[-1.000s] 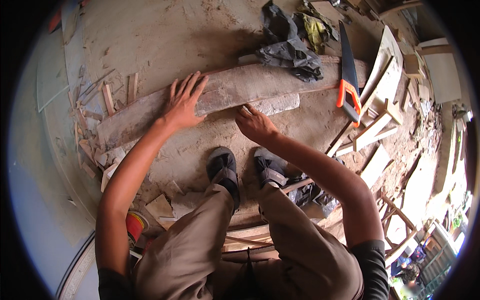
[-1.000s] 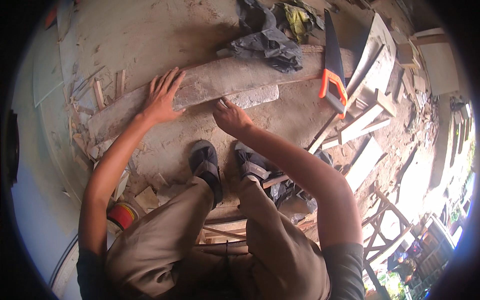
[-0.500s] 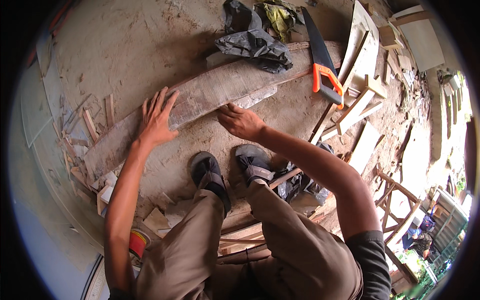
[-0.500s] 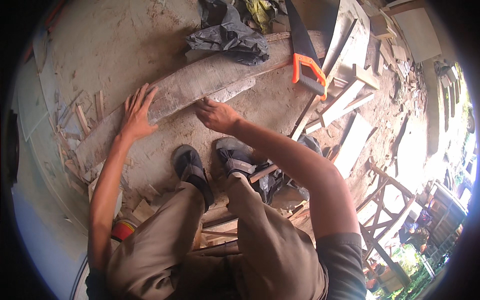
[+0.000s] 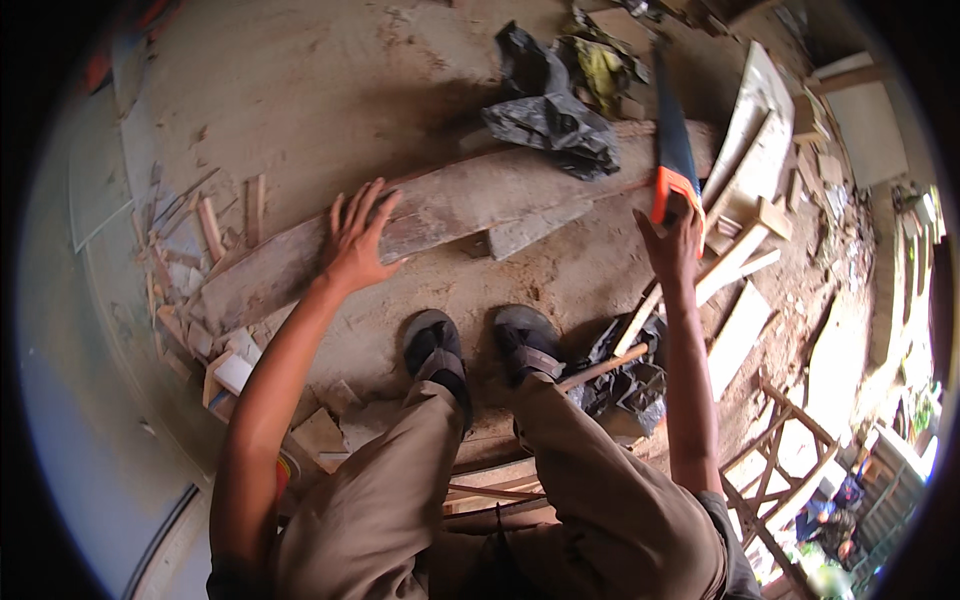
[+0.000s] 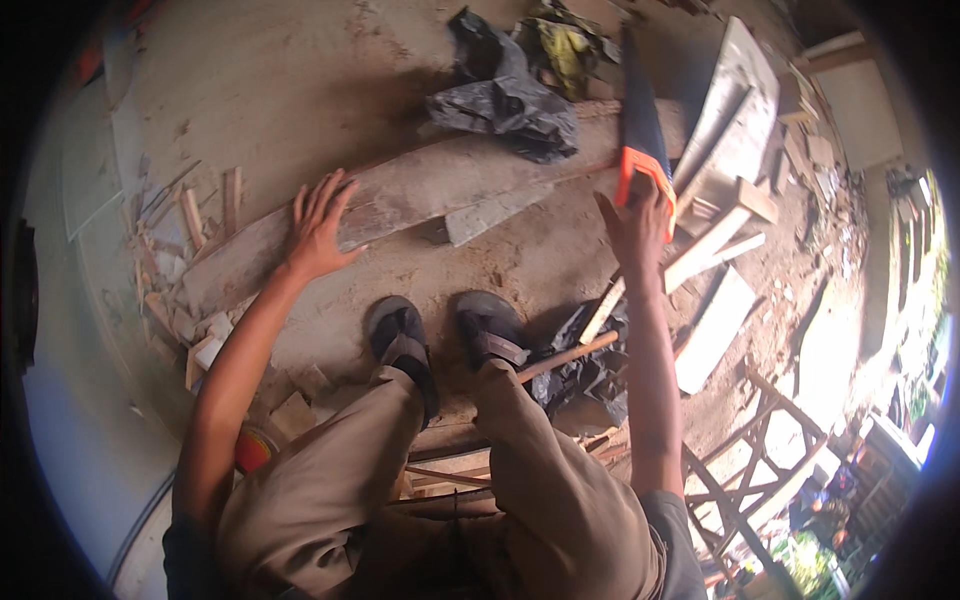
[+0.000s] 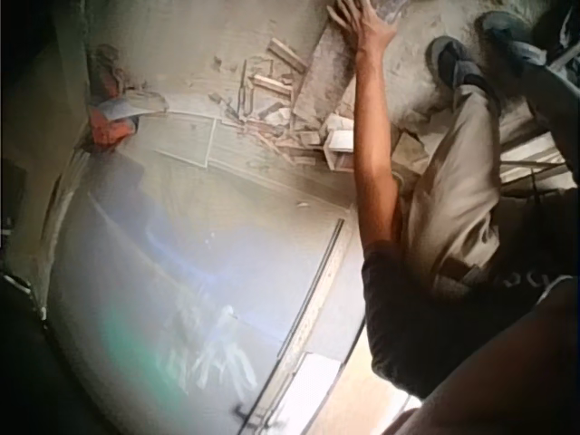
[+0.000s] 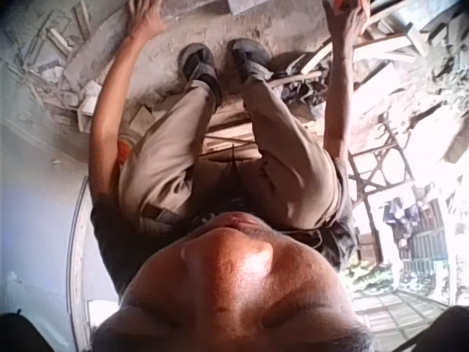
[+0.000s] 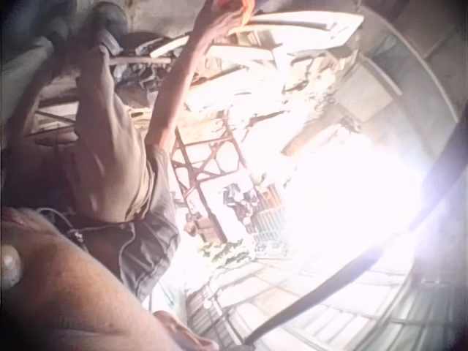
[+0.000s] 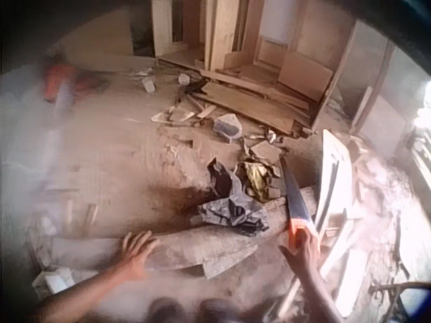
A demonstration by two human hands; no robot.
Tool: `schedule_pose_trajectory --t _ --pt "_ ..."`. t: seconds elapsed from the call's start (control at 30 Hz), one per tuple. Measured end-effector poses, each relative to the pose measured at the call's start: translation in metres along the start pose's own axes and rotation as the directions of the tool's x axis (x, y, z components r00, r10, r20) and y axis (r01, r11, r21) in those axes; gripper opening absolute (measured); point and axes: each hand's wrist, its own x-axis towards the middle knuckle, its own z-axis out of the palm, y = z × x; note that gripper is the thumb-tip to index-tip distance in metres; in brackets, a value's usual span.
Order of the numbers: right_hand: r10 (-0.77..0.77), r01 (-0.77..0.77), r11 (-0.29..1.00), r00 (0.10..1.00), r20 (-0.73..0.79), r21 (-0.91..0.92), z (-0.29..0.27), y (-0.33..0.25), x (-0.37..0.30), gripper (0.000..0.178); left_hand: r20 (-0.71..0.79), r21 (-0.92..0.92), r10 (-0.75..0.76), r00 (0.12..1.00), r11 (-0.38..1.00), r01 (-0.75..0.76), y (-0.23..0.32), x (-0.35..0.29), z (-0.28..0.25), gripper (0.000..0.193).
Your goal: The person positions a long wooden plank on the floor and uses a hand saw to cut it. They repeatedly adjust the plank and saw, continuing the cutting motion until the plank is separated.
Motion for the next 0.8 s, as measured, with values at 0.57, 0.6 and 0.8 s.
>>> schedule_pose_trajectory --t 0.57,0.6,0.8 --pt "0.167 -0.069 0.629 0.985 -0.048 0.775 -0.038 -0.087 -0.061 0.025 -0.336 -0.314 -0.107 0.936 0.949 -0.004 0.014 -0.041 0.012 0.044" --pt "0.074 -0.019 0.588 0.997 -0.030 0.809 -0.041 -0.109 -0.070 0.023 -0.342 -0.302 -0.098 0.935 0.953 -0.010 0.025 -0.055 0.009 0.040" --pt "-0.461 0.325 0.677 0.887 0.037 0.660 -0.012 -0.196 -0.099 0.020 -0.126 -0.444 -0.182 0.975 0.889 0.109 0.053 -0.156 0.034 0.036"
